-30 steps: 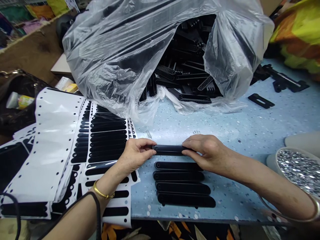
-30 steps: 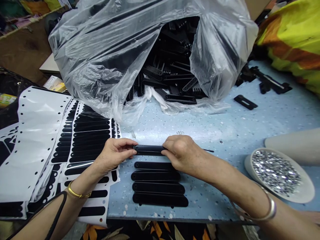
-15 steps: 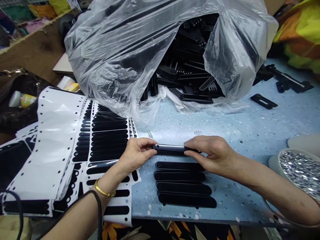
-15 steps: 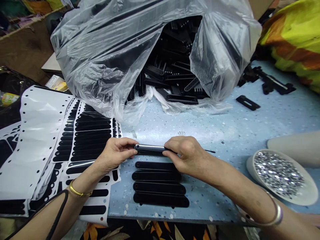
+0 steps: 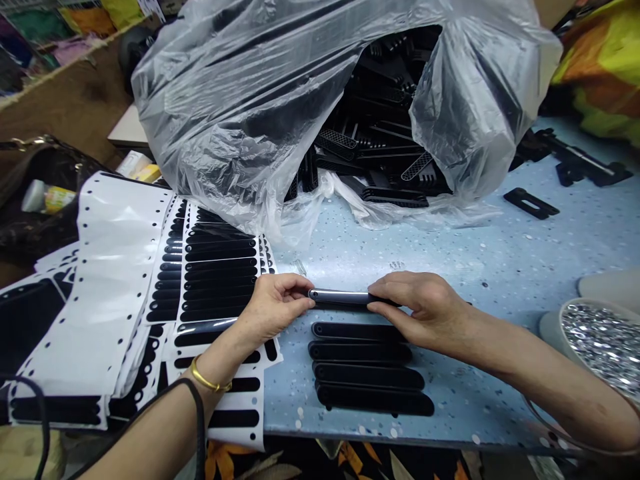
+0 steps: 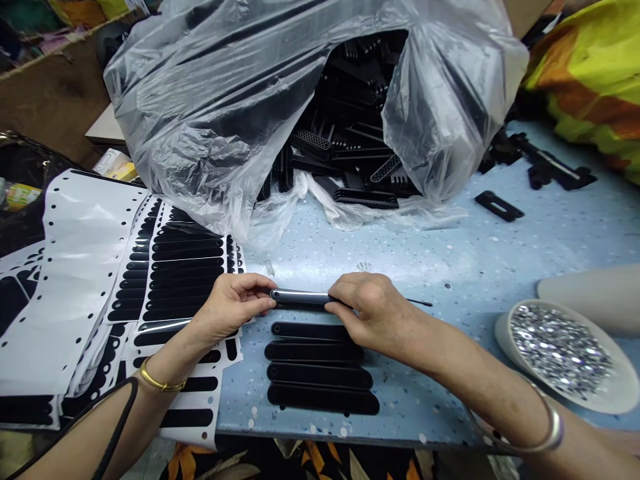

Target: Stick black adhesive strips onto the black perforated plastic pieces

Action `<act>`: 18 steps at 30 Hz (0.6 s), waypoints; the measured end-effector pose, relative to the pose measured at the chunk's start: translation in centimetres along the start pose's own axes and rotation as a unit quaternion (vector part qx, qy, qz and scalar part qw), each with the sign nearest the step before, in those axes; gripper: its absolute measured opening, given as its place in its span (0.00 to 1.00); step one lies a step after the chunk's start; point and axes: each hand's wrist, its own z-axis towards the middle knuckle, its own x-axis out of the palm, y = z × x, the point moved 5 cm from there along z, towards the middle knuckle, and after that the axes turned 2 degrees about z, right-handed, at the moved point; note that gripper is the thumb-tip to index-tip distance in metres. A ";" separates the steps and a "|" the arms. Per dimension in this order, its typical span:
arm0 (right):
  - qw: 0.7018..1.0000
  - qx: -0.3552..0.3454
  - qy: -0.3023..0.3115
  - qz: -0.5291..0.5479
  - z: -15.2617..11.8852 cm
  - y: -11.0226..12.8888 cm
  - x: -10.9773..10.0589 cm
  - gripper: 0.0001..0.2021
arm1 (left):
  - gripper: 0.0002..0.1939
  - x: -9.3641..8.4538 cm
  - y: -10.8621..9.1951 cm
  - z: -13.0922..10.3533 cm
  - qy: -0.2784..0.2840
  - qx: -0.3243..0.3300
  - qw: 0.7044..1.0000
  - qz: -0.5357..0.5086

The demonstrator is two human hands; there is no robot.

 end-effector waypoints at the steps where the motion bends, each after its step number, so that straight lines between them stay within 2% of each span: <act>1: 1.000 0.001 0.002 -0.001 0.0 0.0 0.0 0.10 | 0.09 0.0 0.0 0.0 0.001 0.001 1.000 0.000; 13: 1.000 0.001 0.022 -0.017 0.1 0.0 0.3 0.09 | 0.09 -0.1 0.0 0.0 0.006 0.005 1.000 0.011; 18: 0.999 0.003 0.007 -0.033 0.0 0.0 0.5 0.10 | 0.08 -0.1 0.0 0.0 0.010 0.009 1.000 0.013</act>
